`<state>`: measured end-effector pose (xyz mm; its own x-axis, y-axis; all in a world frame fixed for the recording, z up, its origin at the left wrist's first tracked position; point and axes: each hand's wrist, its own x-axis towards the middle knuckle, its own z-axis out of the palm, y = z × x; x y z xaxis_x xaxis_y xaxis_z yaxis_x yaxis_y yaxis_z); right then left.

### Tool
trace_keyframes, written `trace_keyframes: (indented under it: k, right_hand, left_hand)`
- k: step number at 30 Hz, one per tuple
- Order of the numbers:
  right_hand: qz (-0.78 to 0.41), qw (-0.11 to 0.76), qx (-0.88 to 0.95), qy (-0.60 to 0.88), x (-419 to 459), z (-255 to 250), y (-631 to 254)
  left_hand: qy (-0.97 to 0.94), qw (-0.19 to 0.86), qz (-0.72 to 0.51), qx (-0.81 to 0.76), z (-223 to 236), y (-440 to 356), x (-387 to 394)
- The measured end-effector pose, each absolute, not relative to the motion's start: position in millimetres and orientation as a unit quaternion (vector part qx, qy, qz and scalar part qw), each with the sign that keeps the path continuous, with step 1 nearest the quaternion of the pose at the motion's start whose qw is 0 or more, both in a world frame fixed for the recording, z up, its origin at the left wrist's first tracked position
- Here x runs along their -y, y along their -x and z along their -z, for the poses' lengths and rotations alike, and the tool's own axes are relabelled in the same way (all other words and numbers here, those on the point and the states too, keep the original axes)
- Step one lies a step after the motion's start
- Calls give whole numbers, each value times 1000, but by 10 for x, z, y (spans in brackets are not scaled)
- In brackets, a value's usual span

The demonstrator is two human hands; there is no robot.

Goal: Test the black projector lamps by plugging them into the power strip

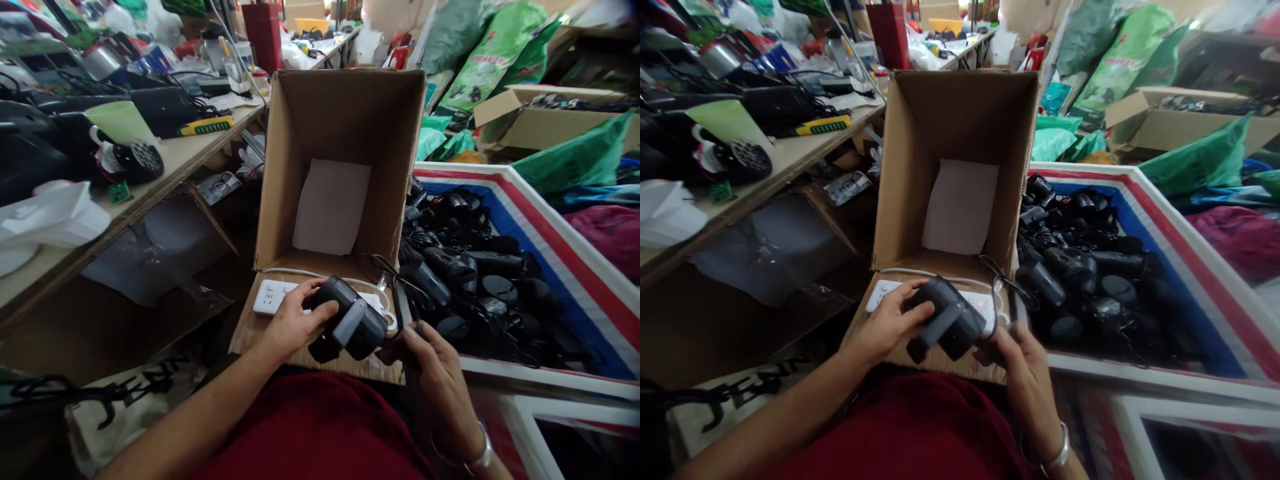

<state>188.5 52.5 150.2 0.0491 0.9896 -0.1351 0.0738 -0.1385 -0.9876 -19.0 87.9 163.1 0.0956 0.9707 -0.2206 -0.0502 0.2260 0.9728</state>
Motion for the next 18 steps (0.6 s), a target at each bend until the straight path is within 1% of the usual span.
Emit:
trace_keyframes:
  k: [1,3,5,6,8,12,13,15,18]
  right_hand:
    - [-482,468,477,567,-536,-1530,-1888]
    - [-406,502,491,585,-563,-1603,-1882]
    - [-342,519,506,598,-585,-1675,-1844]
    - [-333,516,514,599,-589,-1700,-1812]
    - [-353,501,514,599,-578,-1711,-1735]
    - [-418,525,399,625,-528,-1546,-1607]
    - [-432,530,373,627,-522,-1476,-1588]
    - [-443,535,350,629,-525,-1327,-1564]
    - [-444,541,336,630,-558,-1137,-1551]
  left_hand:
    - [-403,627,-445,-496,-1601,196,-876]
    - [-333,688,-443,-468,-1540,169,-851]
    - [-311,708,-425,-470,-1494,98,-800]
    - [-311,710,-416,-475,-1479,57,-768]
    - [-326,694,-410,-494,-1459,-7,-705]
    - [-389,566,-438,-580,-1416,8,-604]
    - [-393,551,-434,-594,-1404,35,-578]
    - [-381,580,-407,-594,-1392,92,-515]
    - [-360,696,-360,-506,-1426,156,-392]
